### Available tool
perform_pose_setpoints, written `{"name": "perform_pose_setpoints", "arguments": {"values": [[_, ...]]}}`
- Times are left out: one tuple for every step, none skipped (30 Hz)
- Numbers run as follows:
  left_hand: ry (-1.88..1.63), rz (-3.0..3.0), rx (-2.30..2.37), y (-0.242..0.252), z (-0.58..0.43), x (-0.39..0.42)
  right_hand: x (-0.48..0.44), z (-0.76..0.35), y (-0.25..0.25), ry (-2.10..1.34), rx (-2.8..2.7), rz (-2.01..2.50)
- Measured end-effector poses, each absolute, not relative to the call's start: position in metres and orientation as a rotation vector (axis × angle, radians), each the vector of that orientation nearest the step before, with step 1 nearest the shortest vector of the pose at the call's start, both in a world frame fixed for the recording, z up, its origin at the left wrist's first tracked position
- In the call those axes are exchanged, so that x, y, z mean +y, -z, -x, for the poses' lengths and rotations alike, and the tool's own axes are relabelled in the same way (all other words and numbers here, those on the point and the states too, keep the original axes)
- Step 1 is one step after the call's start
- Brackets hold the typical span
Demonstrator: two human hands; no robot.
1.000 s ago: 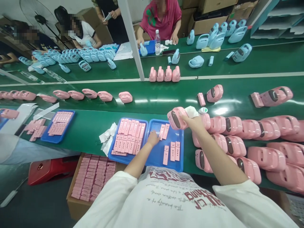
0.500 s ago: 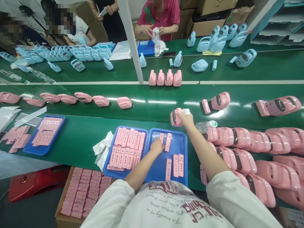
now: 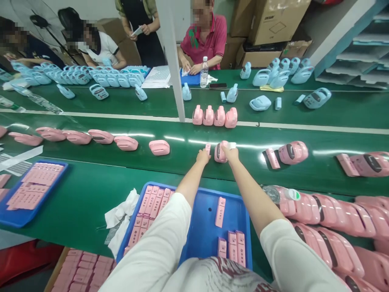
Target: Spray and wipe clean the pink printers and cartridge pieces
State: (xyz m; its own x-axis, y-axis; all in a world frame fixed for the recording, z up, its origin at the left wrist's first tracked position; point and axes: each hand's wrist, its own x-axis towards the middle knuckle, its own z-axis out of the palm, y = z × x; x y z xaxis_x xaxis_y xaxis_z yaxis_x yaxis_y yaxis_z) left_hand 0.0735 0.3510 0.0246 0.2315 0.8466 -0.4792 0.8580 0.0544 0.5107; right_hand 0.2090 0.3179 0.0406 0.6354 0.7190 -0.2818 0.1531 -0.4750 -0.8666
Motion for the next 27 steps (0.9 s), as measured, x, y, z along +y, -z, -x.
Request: {"name": "perform_pose_setpoints", "arguments": {"values": [[0.019,-1.772,1.584,-0.022,-0.076,0.352,0.323,-0.208,-0.039,-0.807,-0.686,1.984],[0.02,-1.787,1.586,-0.019,-0.077,0.352,0.327,-0.208,-0.038,-0.803,-0.69,1.989],[0.021,-1.802,1.586,-0.018,-0.076,0.35,0.331,-0.207,-0.036,-0.802,-0.695,1.997],[0.016,-1.821,1.579,-0.018,-0.074,0.348,0.334,-0.207,-0.035,-0.804,-0.701,2.007],[0.004,-1.843,1.578,-0.019,-0.07,0.347,0.336,-0.207,-0.034,-0.808,-0.707,2.019],[-0.014,-1.869,1.588,-0.022,-0.063,0.346,0.337,-0.208,-0.033,-0.813,-0.713,2.035],[-0.038,-1.897,1.614,-0.027,-0.053,0.346,0.338,-0.209,-0.033,-0.816,-0.717,2.056],[-0.067,-1.927,1.66,-0.034,-0.04,0.347,0.337,-0.211,-0.034,-0.814,-0.721,2.079],[-0.099,-1.956,1.726,-0.042,-0.025,0.35,0.337,-0.214,-0.036,-0.806,-0.724,2.106],[-0.129,-1.982,1.807,-0.051,-0.008,0.354,0.335,-0.217,-0.039,-0.792,-0.73,2.135],[-0.153,-2.0,1.9,-0.059,0.012,0.359,0.333,-0.219,-0.043,-0.771,-0.737,2.163],[-0.165,-2.008,1.993,-0.067,0.031,0.364,0.33,-0.222,-0.049,-0.742,-0.748,2.187],[-0.161,-2.009,2.075,-0.074,0.051,0.37,0.326,-0.223,-0.056,-0.712,-0.763,2.205],[-0.134,-2.003,2.134,-0.08,0.069,0.374,0.321,-0.223,-0.063,-0.685,-0.783,2.213],[-0.096,-2.008,2.15,-0.084,0.085,0.378,0.316,-0.222,-0.072,-0.665,-0.809,2.212],[-0.055,-2.021,2.141,-0.087,0.099,0.38,0.31,-0.22,-0.08,-0.653,-0.839,2.202],[-0.014,-2.035,2.12,-0.089,0.111,0.38,0.302,-0.217,-0.088,-0.648,-0.87,2.183],[0.023,-2.05,2.094,-0.091,0.12,0.379,0.293,-0.214,-0.095,-0.648,-0.903,2.158],[0.054,-2.058,2.076,-0.092,0.129,0.376,0.282,-0.211,-0.101,-0.652,-0.933,2.13],[0.08,-2.057,2.071,-0.094,0.137,0.372,0.27,-0.209,-0.106,-0.658,-0.959,2.101],[0.103,-2.044,2.078,-0.096,0.145,0.367,0.256,-0.207,-0.108,-0.665,-0.982,2.066],[0.121,-2.022,2.094,-0.099,0.155,0.36,0.24,-0.207,-0.109,-0.673,-1.003,2.023],[0.137,-1.991,2.119,-0.101,0.166,0.353,0.224,-0.208,-0.109,-0.681,-1.022,1.971],[0.153,-1.952,2.15,-0.104,0.178,0.344,0.208,-0.21,-0.108,-0.69,-1.034,1.922],[0.168,-1.908,2.186,-0.107,0.191,0.335,0.192,-0.212,-0.107,-0.7,-1.041,1.887],[0.186,-1.86,2.223,-0.109,0.205,0.325,0.176,-0.214,-0.105,-0.712,-1.048,1.869],[0.206,-1.809,2.262,-0.111,0.218,0.315,0.162,-0.215,-0.104,-0.727,-1.054,1.875]]}}
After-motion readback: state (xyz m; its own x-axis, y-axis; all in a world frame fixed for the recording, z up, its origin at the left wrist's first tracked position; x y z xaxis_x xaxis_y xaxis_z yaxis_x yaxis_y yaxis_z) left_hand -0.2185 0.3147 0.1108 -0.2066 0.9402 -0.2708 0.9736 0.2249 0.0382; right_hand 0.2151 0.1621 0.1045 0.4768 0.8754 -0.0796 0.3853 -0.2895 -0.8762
